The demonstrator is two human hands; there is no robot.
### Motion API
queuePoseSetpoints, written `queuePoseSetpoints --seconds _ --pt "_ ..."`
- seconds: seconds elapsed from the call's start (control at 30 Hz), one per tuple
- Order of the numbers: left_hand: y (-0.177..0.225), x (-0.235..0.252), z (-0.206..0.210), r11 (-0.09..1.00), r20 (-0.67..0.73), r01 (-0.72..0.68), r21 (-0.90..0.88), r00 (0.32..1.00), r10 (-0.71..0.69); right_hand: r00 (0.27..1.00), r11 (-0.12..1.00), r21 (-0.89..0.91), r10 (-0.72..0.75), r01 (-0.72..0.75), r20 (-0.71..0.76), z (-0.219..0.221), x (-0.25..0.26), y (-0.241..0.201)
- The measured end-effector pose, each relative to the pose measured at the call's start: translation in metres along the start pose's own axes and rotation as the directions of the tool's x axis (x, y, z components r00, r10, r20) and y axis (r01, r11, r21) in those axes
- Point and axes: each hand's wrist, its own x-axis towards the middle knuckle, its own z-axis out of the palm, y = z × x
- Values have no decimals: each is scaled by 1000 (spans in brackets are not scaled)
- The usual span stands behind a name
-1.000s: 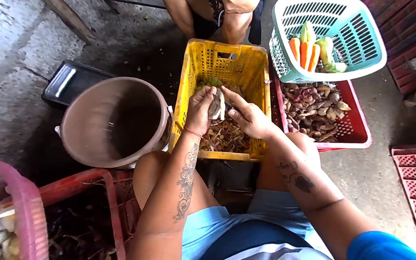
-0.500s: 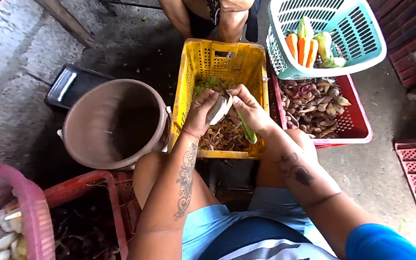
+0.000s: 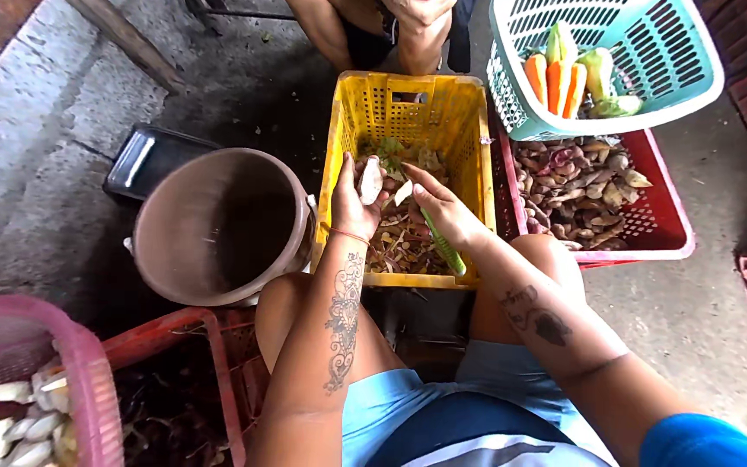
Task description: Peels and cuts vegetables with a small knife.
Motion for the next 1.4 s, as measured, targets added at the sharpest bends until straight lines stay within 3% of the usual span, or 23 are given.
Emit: queuePoseSetpoints --seconds 0.1,0.17,0.23,0.43,0.67,0.9,1.4 --pt "-1 0 3 998 -31 -42 -36 999 41 977 843 -497 -206 204 53 0 -3 2" --pt "-3 1 4 993 -19 -71 -97 997 70 939 689 -650 -324 319 117 5 -6 5" --pt "-3 1 6 990 1 -54 -134 998 55 919 611 -703 -359 364 164 8 -7 6" --pt "-3 2 8 979 -19 -23 -203 1000 19 932 591 -727 -299 350 205 7 -2 7" --pt "-4 -2 10 979 -15 -34 -199 999 31 880 478 -790 -449 383 155 9 -1 16" --pt "-11 -3 11 986 -90 -16 -165 996 1 904 513 -787 -409 342 126 5 2 12" --pt "-14 4 10 989 -65 -68 -130 996 60 897 538 -766 -428 351 110 3 4 14"
